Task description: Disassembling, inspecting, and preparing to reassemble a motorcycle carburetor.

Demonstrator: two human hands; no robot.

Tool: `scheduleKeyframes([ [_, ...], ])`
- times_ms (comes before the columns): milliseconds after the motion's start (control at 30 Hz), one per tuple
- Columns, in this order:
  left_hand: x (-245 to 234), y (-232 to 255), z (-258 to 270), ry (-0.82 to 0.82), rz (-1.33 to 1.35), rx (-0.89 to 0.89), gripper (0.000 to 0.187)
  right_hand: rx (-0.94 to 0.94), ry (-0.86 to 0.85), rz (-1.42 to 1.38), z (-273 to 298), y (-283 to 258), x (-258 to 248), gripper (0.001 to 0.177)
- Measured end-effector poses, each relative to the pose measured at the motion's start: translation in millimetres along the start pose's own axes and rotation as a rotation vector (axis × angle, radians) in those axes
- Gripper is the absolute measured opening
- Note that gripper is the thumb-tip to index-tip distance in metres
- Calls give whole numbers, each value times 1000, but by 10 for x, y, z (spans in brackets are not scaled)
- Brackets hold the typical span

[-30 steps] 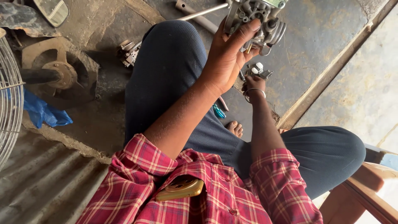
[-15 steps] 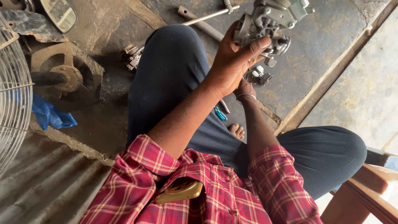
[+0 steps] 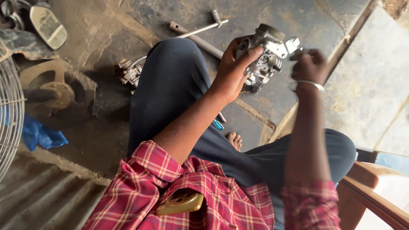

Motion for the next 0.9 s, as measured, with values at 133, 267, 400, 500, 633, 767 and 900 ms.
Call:
scheduleKeyframes([
  [133, 57, -35, 35, 9, -26, -16, 54, -236, -142, -61, 691, -687, -321, 3],
  [267, 100, -127, 42, -22, -27, -70, 57, -115, -272, -420, 1219, -483, -287, 16],
  [400, 7, -291, 59, 14, -53, -94, 57, -167, -324, -400, 1390, -546, -197, 20],
  [500, -46, -305, 43, 21, -45, -115, 52, -91, -373, -585, 1306, -256, -202, 8],
  [633, -129, -289, 88, 58, -40, -87, 48, -18, -429, -671, 1371, -284, -121, 12],
  [767, -180, -278, 136, 66, -55, -75, 46, 79, -484, -758, 1425, -414, -38, 22],
  [900, -155, -276, 153, 37, -73, -84, 47, 111, -537, -819, 1454, -403, -19, 22],
])
Point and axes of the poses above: each hand's wrist, its own z-axis away from the middle knuckle, its own x-axis out of the palm, y = z × x, the point moved 7 cm from there along -z, towards the middle knuckle, and after that the axes turned 8 degrees about z, right-handed, at the moved point
